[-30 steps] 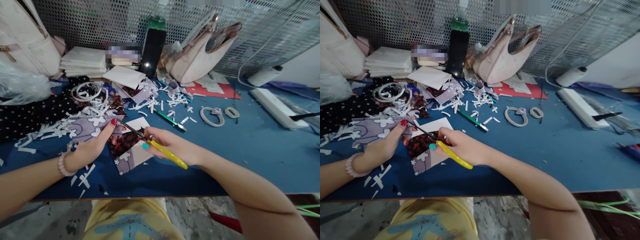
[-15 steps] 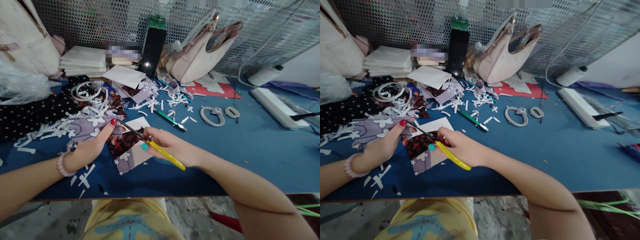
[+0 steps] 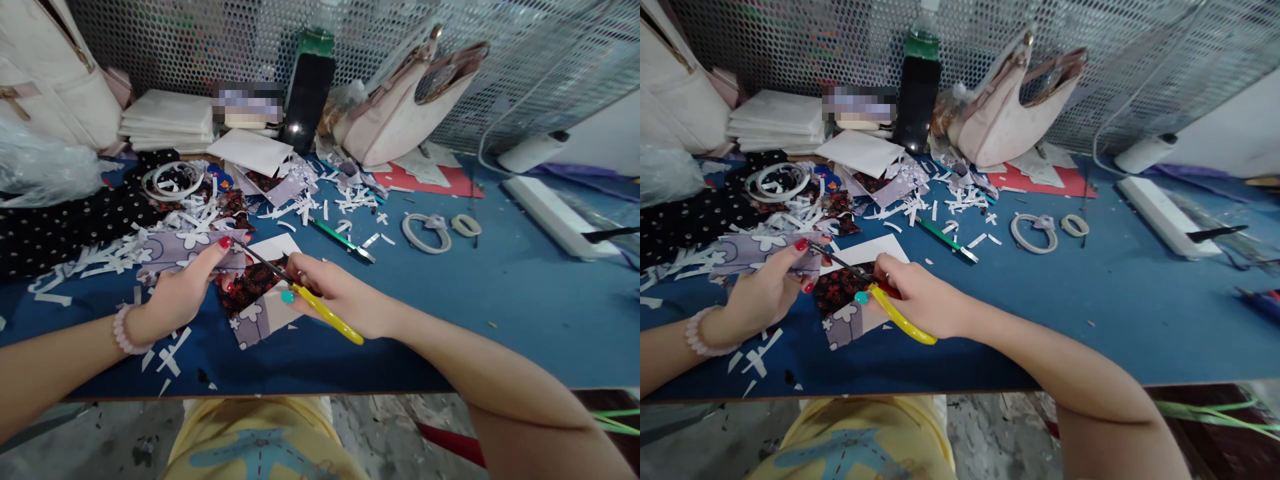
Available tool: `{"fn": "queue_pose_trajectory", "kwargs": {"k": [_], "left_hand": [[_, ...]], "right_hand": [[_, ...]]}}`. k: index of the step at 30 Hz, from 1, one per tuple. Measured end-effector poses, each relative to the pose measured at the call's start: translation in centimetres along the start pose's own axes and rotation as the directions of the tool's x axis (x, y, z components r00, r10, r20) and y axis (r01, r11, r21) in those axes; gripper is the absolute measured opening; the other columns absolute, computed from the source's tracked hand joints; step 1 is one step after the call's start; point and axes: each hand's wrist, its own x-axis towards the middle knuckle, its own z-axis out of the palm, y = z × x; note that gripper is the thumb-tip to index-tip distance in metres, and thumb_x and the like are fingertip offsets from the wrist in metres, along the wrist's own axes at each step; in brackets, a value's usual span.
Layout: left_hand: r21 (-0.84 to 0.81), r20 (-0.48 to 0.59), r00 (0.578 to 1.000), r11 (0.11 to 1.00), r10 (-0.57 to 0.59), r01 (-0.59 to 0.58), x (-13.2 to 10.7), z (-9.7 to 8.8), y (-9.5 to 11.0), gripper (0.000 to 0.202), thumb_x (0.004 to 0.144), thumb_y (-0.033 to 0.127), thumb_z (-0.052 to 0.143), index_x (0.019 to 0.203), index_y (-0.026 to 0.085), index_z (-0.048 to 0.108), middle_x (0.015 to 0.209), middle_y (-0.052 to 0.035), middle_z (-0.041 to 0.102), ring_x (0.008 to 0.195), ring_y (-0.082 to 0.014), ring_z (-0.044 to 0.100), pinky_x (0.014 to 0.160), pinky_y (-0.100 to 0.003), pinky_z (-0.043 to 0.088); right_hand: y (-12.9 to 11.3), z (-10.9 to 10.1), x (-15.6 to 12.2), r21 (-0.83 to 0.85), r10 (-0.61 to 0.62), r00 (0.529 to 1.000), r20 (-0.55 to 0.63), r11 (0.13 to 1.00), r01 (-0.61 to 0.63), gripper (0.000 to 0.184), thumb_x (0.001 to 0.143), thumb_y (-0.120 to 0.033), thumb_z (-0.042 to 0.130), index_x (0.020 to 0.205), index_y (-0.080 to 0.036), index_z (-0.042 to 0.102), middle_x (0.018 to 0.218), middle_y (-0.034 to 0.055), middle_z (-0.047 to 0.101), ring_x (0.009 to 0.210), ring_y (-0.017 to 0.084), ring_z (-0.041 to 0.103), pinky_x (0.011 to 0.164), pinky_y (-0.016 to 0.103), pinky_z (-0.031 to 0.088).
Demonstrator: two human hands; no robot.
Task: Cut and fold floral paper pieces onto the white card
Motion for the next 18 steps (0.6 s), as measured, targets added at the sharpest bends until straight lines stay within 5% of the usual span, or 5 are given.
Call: {"fn": "queue_pose_trajectory", "kwargs": {"k": [5, 12, 18], "left_hand": [[0.002, 0.034, 0.999, 0.999, 0.034, -0.034, -0.1, 0.5, -0.3, 0.06, 0.084, 0.012, 0.028, 0.138, 0.017, 0.052, 0.134, -0.0067, 0.062, 0.095, -0.0213, 0.071, 0.067, -0.025, 0.057], [0.172, 0.103, 0.988, 0.981, -0.113, 0.094, -0.7, -0.7, 0.7, 0.059, 0.082, 0.014, 0.032, 0.134, 0.02, 0.058, 0.13, -0.0116, 0.064, 0.056, -0.0207, 0.068, 0.053, -0.031, 0.054], [-0.073, -0.013, 0.997, 0.994, 0.081, -0.082, -1.0, 1.9, -0.9, 0.053, 0.085, 0.024, 0.041, 0.136, 0.023, 0.055, 0.118, -0.0071, 0.071, 0.072, -0.0203, 0.071, 0.06, -0.024, 0.056]], "right_hand": [[0.0, 0.1, 0.0, -0.03, -0.002, 1.0, -0.009, 1.0, 0.002, 0.04, 0.088, -0.058, 0.05, 0.08, -0.023, 0.034, 0.061, -0.0076, 0.037, 0.058, 0.009, 0.03, 0.053, 0.025, 0.023], [-0.2, 0.1, 0.0, -0.051, -0.002, 1.0, -0.011, 0.999, 0.002, 0.038, 0.089, -0.057, 0.048, 0.081, -0.023, 0.035, 0.063, -0.0068, 0.038, 0.058, 0.01, 0.032, 0.055, 0.026, 0.025], [-0.1, 0.3, 0.1, 0.022, -0.014, 1.0, -0.011, 1.0, 0.015, 0.042, 0.088, -0.062, 0.048, 0.081, -0.022, 0.034, 0.064, -0.0074, 0.037, 0.057, 0.009, 0.029, 0.053, 0.024, 0.026]]}}
